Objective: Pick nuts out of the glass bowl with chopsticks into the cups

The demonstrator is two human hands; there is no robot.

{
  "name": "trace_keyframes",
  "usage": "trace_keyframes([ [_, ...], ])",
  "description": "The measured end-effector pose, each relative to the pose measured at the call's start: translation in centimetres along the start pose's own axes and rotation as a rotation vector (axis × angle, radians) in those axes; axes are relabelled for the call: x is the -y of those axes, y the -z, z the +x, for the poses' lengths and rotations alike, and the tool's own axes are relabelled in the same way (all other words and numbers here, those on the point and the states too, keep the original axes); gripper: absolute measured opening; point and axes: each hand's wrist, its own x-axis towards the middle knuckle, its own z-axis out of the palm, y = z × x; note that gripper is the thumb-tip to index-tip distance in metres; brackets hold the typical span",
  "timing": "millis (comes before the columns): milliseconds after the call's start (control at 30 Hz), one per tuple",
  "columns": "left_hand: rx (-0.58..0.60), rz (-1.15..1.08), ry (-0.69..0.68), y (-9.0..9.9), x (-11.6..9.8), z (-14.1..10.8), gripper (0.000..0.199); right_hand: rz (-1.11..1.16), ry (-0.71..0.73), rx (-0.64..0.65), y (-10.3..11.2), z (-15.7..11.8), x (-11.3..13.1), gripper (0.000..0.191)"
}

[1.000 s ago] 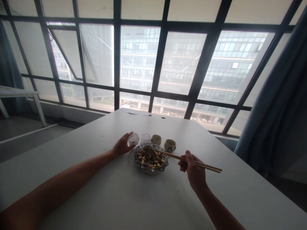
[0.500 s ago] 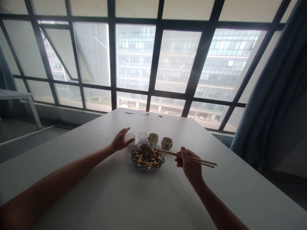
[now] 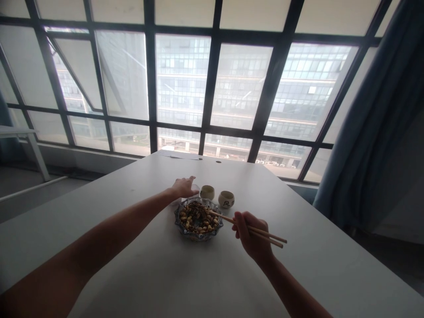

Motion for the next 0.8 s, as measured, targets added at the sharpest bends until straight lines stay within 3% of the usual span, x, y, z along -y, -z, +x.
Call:
trace_keyframes([
  [167, 0.082, -0.018, 0.038, -0.3, 0.5, 0.4, 0.073, 0.064, -0.082, -0.063, -0.1, 0.3, -1.5, 0.054],
  [300, 0.053, -0.055, -0.022, -0.6, 1.1, 0.4, 0.075, 0.064, -0.112, -0.112, -0.2, 0.4, -1.6, 0.056],
  [400, -0.054, -0.070, -0.145, -0.6, 1.5, 0.1, 0.074, 0.062, -0.092, -0.160, -0.4, 0.7, -1.1, 0.056],
  [567, -0.245, 0.037, -0.478, -0.9, 2.3, -0.7, 0.081, 0.100, 0.025, -0.284, -1.5, 2.1, -0.8, 0.050],
  [633, -0.257, 0.042, -0.513, -1.0, 2.4, -1.0, 0.085, 0.104, 0.073, -0.247, -2.4, 2.9, -1.0, 0.047],
  [800, -0.280, 0.027, -0.471, -1.1, 1.8, -1.4, 0.084, -0.023, 0.277, -0.016, -5.4, 5.4, -2.3, 0.044],
])
